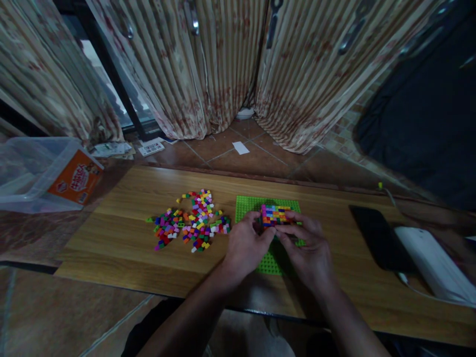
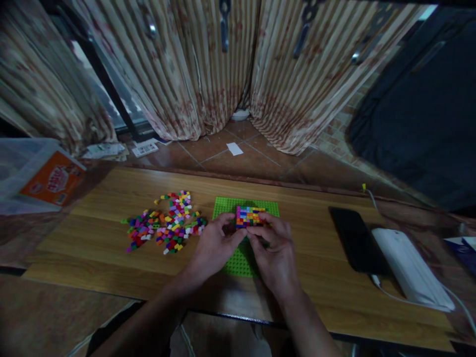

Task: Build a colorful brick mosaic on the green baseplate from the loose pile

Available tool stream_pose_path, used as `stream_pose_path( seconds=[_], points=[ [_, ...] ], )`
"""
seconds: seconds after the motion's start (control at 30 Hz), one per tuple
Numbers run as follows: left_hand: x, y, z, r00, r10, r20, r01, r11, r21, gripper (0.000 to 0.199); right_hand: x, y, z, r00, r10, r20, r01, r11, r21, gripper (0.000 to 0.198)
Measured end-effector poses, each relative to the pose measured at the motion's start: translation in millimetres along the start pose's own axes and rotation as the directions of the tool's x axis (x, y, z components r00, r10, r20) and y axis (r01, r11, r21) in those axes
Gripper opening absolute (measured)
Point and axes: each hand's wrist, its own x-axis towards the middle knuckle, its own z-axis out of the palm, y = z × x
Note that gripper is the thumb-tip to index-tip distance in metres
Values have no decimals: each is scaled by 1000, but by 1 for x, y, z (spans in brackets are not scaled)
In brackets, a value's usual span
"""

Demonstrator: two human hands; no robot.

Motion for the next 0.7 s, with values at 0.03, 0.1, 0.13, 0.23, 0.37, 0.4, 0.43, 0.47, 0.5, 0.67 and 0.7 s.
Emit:
stream_pose_path(
  seconds=[0.03, 0.1, 0.13, 0.23, 0.37, 0.4, 0.43, 0.47, 0.5, 0.67, 0.7],
  points=[
    [0, 0, 2, 1000, -8, -7, 8, 1000, -8, 35, 0, 0, -1, 1000, -15, 1, 15, 1000, -3, 11],
    [0, 0, 4, 1000, -26, -12, 26, 999, -38, 32, -2, 0, -2, 999, -54, 9, 54, 999, -6, 13],
    [0, 1, 5, 999, -42, -13, 41, 998, -50, 31, -3, 0, -3, 997, -75, 14, 75, 997, -11, 14],
    [0, 2, 6, 996, -86, -9, 86, 994, -62, 33, -6, -2, -4, 991, -126, 35, 128, 990, -51, 17],
    [-1, 6, 5, 989, -145, 17, 145, 989, 0, 40, -15, -5, -2, 980, -193, 41, 197, 966, -169, 22],
    [-1, 7, 5, 988, -153, 21, 152, 988, 15, 42, -17, -6, -1, 977, -210, 38, 213, 957, -196, 23],
    [-1, 8, 5, 987, -159, 24, 158, 987, 28, 44, -19, -7, 0, 974, -225, 36, 227, 950, -216, 23],
    [-2, 9, 5, 986, -163, 26, 162, 986, 37, 45, -20, -7, 0, 970, -239, 34, 241, 943, -230, 23],
    [-3, 8, 5, 986, -164, 26, 163, 986, 43, 47, -21, -7, 1, 967, -253, 40, 255, 936, -242, 24],
    [-7, 3, 8, 996, -91, 21, 90, 995, 37, 48, -17, -9, 1, 951, -308, 27, 302, 906, -295, 21],
    [-7, 2, 5, 997, -70, 26, 69, 997, 24, 48, -15, -10, 0, 948, -318, 18, 308, 900, -308, 19]
  ],
)
